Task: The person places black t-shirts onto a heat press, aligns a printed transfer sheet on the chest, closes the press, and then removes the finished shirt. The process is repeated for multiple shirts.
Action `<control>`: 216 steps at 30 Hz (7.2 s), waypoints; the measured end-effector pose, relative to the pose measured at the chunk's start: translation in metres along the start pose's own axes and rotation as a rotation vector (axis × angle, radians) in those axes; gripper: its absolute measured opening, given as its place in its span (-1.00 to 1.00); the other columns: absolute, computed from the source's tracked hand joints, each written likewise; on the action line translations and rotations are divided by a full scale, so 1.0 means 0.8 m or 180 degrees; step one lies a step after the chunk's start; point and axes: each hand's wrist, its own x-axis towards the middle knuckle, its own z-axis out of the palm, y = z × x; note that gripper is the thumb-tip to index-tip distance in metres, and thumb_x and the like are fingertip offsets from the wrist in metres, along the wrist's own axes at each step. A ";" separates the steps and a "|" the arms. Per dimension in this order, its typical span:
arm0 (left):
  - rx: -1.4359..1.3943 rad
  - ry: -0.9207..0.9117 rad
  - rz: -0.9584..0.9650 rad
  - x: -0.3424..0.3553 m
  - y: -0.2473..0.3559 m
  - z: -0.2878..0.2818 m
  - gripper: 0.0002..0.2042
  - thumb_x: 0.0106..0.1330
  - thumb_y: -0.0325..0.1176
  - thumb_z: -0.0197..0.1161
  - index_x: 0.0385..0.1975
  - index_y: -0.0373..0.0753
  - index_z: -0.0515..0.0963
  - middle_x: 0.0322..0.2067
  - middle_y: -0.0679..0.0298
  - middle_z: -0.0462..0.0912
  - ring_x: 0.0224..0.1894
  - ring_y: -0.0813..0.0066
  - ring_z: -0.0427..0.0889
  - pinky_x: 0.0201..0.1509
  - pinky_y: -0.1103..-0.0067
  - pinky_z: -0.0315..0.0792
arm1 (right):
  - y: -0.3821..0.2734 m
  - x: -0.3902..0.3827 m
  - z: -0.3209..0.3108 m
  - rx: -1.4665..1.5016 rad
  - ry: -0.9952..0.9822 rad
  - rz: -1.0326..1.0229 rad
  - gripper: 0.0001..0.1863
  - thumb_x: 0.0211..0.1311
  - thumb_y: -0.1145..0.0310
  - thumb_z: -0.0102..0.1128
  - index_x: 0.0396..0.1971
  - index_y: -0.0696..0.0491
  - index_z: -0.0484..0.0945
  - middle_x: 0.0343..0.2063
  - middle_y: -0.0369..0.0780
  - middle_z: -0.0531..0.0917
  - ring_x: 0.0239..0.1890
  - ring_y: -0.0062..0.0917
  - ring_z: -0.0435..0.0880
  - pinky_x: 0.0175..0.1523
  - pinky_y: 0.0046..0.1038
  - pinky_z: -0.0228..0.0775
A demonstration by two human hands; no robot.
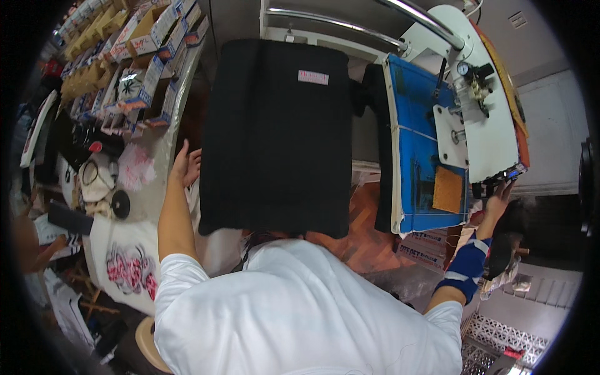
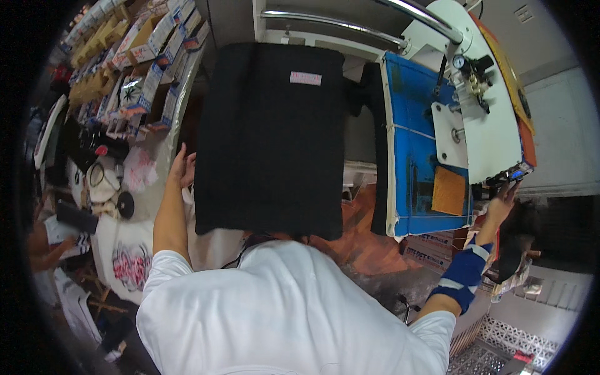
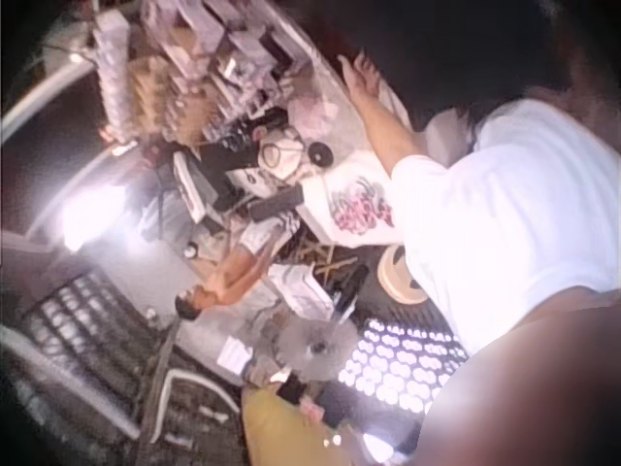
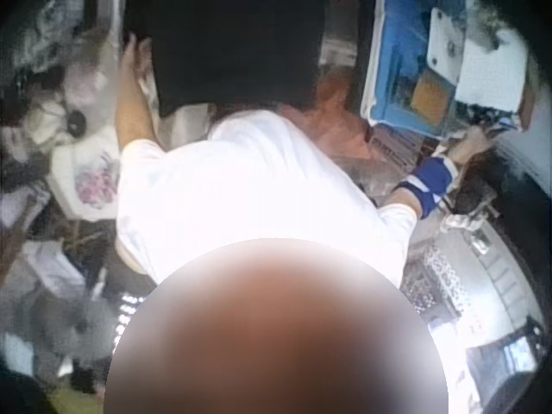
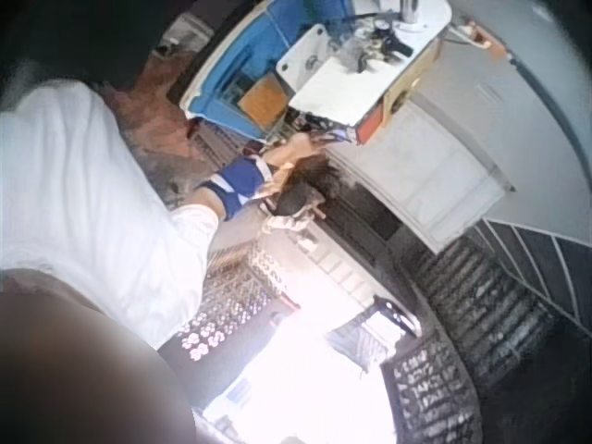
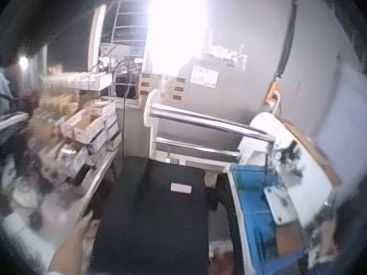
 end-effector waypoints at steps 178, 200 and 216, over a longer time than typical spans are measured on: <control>-0.0028 0.0074 0.0880 -0.191 -0.075 -0.001 -0.77 0.59 -0.31 0.18 0.10 -0.26 0.56 0.06 0.24 0.71 0.16 0.39 0.66 0.39 0.36 0.46 | -0.210 -0.485 0.086 0.3934 -0.3275 0.3872 -0.75 0.47 0.30 0.33 -0.02 0.13 0.67 -0.11 -0.22 0.77 -0.03 -0.50 0.74 0.18 -0.45 0.56; 0.2786 0.1564 0.2703 -0.049 0.005 0.134 -0.66 0.58 -0.25 0.19 0.16 -0.34 0.60 0.13 0.08 0.68 0.22 0.29 0.61 0.32 0.43 0.44 | -0.325 -0.371 0.215 0.0977 -0.2218 0.0769 -0.72 0.41 0.21 0.29 -0.11 0.13 0.72 -0.15 -0.04 0.76 -0.05 -0.17 0.75 0.08 -0.26 0.55; 0.4288 0.2870 0.2121 0.275 0.307 0.269 -0.74 0.18 -0.12 0.41 -0.34 -0.18 0.83 -0.24 0.03 0.83 -0.09 0.01 0.80 0.11 0.31 0.60 | -0.560 -0.144 0.563 0.0488 -0.2988 0.1584 -0.54 0.23 0.11 0.24 0.03 0.05 0.77 0.14 0.00 0.72 0.21 -0.08 0.68 0.27 -0.25 0.52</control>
